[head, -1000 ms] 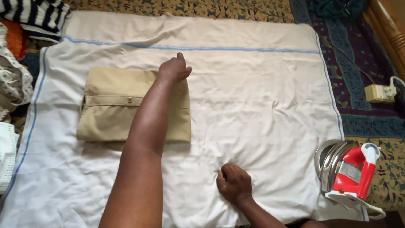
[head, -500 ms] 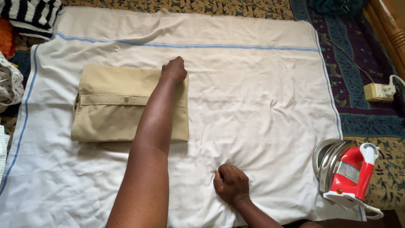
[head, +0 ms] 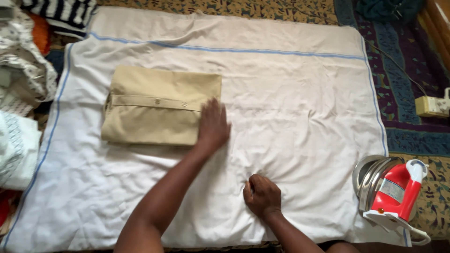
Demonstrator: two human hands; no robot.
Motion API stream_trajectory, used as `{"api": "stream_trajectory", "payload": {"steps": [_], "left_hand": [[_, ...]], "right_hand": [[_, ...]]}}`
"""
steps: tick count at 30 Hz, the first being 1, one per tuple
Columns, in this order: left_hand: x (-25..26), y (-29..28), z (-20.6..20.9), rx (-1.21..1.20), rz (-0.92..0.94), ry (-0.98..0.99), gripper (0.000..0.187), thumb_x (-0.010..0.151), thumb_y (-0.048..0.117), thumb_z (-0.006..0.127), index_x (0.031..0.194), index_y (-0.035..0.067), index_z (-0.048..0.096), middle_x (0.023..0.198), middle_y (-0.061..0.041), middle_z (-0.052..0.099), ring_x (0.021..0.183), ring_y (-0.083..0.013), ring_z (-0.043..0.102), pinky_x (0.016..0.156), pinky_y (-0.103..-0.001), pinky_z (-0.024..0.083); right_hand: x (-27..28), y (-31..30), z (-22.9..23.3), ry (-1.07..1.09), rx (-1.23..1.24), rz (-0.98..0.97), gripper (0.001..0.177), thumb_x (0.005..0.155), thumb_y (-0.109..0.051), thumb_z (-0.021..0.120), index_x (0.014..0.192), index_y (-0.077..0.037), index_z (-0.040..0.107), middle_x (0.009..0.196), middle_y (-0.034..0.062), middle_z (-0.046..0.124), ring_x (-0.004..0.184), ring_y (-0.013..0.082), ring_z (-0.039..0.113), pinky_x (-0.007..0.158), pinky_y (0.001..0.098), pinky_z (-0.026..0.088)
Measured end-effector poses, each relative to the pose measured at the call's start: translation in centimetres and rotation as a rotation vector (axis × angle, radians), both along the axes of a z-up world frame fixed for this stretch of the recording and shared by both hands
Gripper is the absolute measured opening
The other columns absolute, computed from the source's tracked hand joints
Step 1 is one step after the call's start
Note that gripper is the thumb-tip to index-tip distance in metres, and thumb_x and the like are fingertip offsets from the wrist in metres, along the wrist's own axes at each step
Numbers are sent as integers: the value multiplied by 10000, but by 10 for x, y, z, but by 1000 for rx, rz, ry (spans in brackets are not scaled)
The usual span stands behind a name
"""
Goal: Ironing a shirt and folding a pair of pants on a bed.
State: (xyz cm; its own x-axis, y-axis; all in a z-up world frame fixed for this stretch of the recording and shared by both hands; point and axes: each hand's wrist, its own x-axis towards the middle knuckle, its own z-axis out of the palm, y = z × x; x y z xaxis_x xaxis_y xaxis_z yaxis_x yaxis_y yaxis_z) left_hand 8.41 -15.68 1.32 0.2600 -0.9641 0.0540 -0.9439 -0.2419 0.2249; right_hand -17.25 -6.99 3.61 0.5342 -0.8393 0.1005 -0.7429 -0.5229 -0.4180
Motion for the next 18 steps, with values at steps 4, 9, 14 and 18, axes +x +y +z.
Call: {"api": "stream_trajectory", "payload": {"steps": [4,9,14,18], "left_hand": [[-49,76,25,18,-186,125,582,1008,385,501,1402,-42,489,1581,-281,336,1508,-419,247,1243,-541,159],[-21,90,65,-200,-34,393,550,996,411,526,1349,-9,557,1508,-242,490,1429,-371,438,1243,-483,321],[62,51,33,-574,159,318,596,1034,409,522,1427,-39,515,1582,-287,407,1488,-413,372,1227,-499,294],[104,33,-6,-647,237,370,634,1027,419,506,1484,-18,480,1615,-237,384,1520,-393,320,1244,-482,241]], "right_hand": [[-1,0,0,33,-8,-2,164,852,-258,639,787,-122,574,716,57,637,685,279,641,635,451,519],[0,3,2,-31,-88,32,156,859,-266,632,812,-126,583,747,68,654,719,293,655,647,457,521],[3,5,4,129,21,-21,173,895,-286,605,832,-125,587,736,62,661,699,272,667,659,444,528],[8,4,16,86,0,-38,215,883,-314,620,820,-109,605,762,78,684,737,304,678,666,472,528]]}}
